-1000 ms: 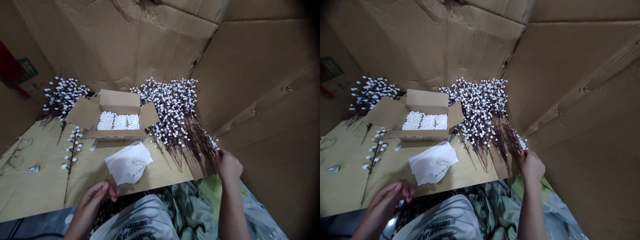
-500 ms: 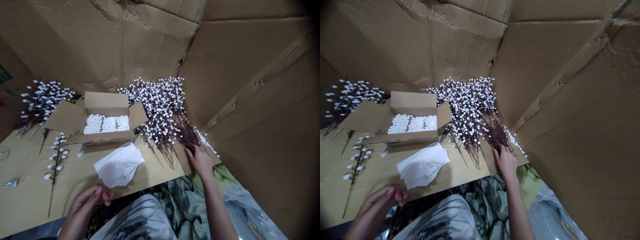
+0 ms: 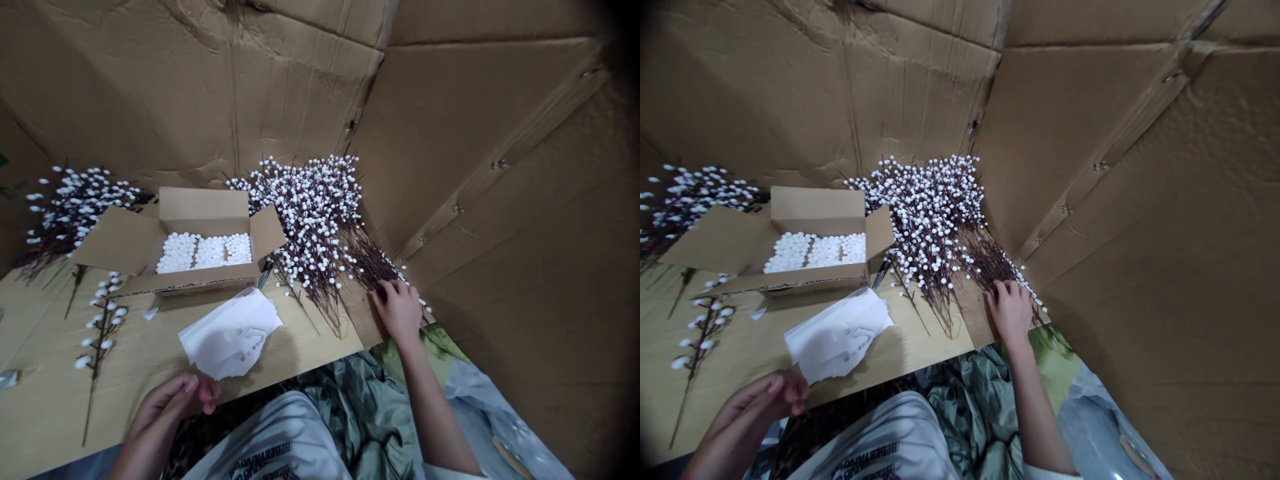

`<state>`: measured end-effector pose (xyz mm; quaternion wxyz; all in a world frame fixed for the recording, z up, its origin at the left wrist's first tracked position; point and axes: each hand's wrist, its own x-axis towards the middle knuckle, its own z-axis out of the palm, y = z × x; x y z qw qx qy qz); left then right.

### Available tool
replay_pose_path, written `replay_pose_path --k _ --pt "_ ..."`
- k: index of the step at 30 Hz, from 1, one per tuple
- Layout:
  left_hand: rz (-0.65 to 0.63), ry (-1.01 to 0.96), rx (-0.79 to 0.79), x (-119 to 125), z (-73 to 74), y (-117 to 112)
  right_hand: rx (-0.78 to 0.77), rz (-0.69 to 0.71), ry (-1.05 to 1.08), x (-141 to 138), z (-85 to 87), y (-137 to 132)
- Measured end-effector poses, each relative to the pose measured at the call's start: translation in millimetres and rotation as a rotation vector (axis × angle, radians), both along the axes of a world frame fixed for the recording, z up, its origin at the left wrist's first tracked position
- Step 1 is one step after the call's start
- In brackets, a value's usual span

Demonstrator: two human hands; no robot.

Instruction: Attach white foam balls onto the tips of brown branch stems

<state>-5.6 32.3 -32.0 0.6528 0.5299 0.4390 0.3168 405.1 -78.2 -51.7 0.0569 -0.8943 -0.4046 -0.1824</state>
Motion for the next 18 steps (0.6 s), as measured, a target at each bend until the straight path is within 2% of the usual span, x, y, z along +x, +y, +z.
replay_pose_path --k 5,13,18 --pt "-0.008 0.005 -0.017 -1.3 -3.1 -0.4 -0.015 0.111 0.017 -7.5 -0.2 14.0" --pt "-0.003 0.011 -0.021 3.3 2.3 2.4 0.022 0.25 0.129 -45.7 -5.9 20.6" --pt "-0.003 0.019 -0.029 6.7 5.3 1.7 0.04 0.312 0.189 -38.6 -5.1 8.2"
